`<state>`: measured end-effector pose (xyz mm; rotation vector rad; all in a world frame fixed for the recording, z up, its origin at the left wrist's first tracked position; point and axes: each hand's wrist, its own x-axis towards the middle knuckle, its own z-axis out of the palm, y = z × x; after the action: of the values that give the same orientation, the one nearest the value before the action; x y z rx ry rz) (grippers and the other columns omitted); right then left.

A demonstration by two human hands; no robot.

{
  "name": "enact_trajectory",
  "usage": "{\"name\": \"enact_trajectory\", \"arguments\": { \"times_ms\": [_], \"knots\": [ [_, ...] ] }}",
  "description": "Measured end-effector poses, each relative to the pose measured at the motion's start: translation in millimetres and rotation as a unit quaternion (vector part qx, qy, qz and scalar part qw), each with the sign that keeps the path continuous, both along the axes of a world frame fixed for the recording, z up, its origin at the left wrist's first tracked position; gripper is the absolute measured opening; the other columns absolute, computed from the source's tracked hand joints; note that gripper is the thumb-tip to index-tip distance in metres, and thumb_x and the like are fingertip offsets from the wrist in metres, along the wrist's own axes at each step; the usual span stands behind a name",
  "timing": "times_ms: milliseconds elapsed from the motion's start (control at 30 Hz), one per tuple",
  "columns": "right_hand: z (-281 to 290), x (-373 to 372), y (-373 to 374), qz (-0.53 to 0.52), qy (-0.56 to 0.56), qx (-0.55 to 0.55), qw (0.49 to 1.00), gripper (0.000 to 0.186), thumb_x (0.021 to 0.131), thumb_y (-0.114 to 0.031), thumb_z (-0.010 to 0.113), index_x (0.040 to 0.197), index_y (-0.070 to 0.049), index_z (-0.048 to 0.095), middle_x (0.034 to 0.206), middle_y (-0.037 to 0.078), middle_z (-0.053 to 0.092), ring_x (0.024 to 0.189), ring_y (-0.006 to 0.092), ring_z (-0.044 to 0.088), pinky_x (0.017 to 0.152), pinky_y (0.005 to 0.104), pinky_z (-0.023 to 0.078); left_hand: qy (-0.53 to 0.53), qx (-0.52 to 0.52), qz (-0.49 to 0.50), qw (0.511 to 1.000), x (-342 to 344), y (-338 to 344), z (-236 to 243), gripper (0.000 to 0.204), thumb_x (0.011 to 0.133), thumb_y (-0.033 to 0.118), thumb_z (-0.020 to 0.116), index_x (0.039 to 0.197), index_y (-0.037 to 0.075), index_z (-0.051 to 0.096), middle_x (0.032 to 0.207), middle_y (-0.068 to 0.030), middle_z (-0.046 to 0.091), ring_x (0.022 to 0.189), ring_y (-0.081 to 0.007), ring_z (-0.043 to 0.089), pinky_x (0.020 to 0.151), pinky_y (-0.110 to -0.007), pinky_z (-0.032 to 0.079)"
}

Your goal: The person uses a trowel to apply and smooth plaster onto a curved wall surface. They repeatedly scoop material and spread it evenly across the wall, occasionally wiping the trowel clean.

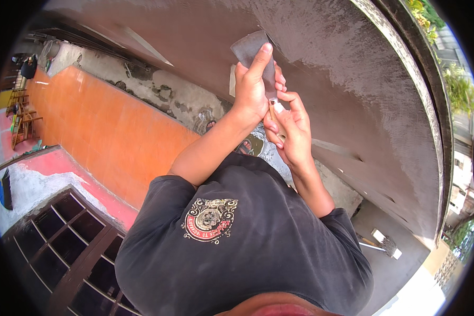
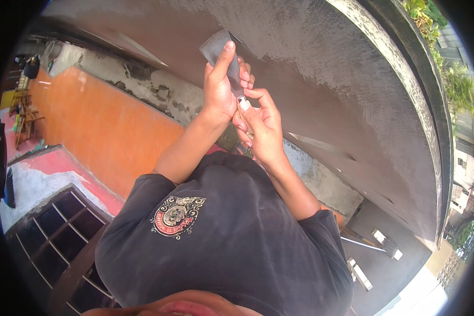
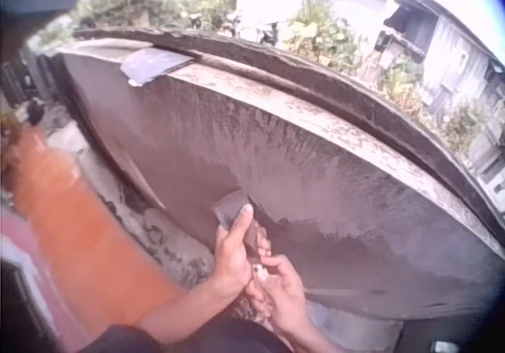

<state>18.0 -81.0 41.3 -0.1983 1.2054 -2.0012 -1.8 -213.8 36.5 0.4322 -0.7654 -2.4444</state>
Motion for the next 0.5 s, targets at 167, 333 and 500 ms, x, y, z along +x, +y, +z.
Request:
{"name": "enact_trajectory", "arguments": {
  "times_ms": [167,333,500],
  "knots": [
    [-4,-1,-2,-0.008,0.035,0.018,0.999,0.021,0.106,-0.011,0.047,0.127,-0.008,0.045,0.068,0.004,0.050,0.045,0.0043,0.035,0.040,0.0207,0.026,-0.093,0.065,-0.102,0.988,-1,1,-3,0.036,0.093,0.035,0.073,0.079,0.007,0.055,0.058,-0.0055,0.055,0.047,-0.0149,0.055,0.047,-0.030,0.048],
    [-8,0,-8,-0.007,0.075,0.037,0.996,0.021,0.106,-0.012,0.049,0.126,-0.007,0.045,0.067,0.003,0.052,0.045,0.0037,0.038,0.039,0.0211,0.027,-0.040,0.044,-0.057,0.997,-2,-1,-7,0.036,0.094,0.036,0.073,0.082,0.009,0.051,0.057,-0.0041,0.051,0.048,-0.0130,0.049,0.046,-0.029,0.045],
    [-10,2,-10,-0.017,0.082,0.027,0.996,0.020,0.106,-0.011,0.048,0.125,-0.007,0.045,0.067,0.003,0.052,0.044,0.0041,0.038,0.039,0.0209,0.028,-0.031,0.028,-0.058,0.997,-1,-3,-10,0.036,0.094,0.036,0.073,0.081,0.010,0.051,0.057,-0.0042,0.051,0.048,-0.0127,0.050,0.046,-0.028,0.045]
  ]
}}
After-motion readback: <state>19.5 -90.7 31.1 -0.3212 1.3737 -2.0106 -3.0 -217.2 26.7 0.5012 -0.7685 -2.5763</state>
